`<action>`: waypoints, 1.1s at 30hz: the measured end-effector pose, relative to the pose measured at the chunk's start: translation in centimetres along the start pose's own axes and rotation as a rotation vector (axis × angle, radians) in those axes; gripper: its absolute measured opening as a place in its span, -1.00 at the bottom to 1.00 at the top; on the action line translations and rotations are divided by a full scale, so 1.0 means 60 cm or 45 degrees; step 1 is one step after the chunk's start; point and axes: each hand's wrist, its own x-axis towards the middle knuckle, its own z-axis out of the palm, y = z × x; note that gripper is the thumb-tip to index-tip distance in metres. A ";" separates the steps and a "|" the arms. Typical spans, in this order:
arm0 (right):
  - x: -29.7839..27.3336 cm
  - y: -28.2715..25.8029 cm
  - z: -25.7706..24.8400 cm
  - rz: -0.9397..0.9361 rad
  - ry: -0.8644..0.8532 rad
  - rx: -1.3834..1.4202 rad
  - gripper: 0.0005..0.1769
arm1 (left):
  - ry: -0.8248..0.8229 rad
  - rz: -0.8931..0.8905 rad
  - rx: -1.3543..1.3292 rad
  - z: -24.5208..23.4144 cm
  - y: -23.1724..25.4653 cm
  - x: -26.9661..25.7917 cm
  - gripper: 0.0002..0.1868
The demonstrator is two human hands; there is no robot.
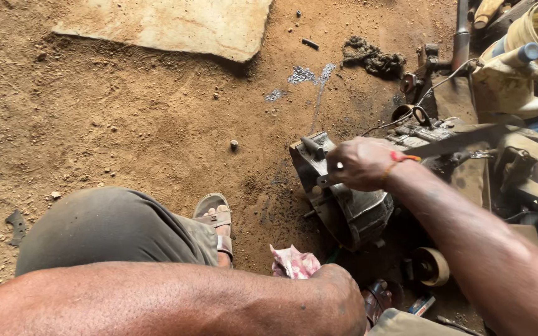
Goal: The person scrapes residue from a transmission housing mating surface with a metal tool, wipes the area with a cloth, and handles small metal components.
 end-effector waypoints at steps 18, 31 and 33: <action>0.018 0.088 -0.071 0.481 -0.132 -0.490 -0.53 | 0.022 -0.025 -0.059 0.009 -0.010 -0.017 -0.77; 0.000 -0.060 0.023 -0.499 -0.135 -0.970 -0.85 | -0.004 -0.010 -0.045 0.004 0.011 -0.018 -0.78; 0.011 -0.079 0.007 -0.592 0.041 -1.019 -0.91 | 0.003 -0.008 -0.042 0.004 0.009 -0.022 -0.78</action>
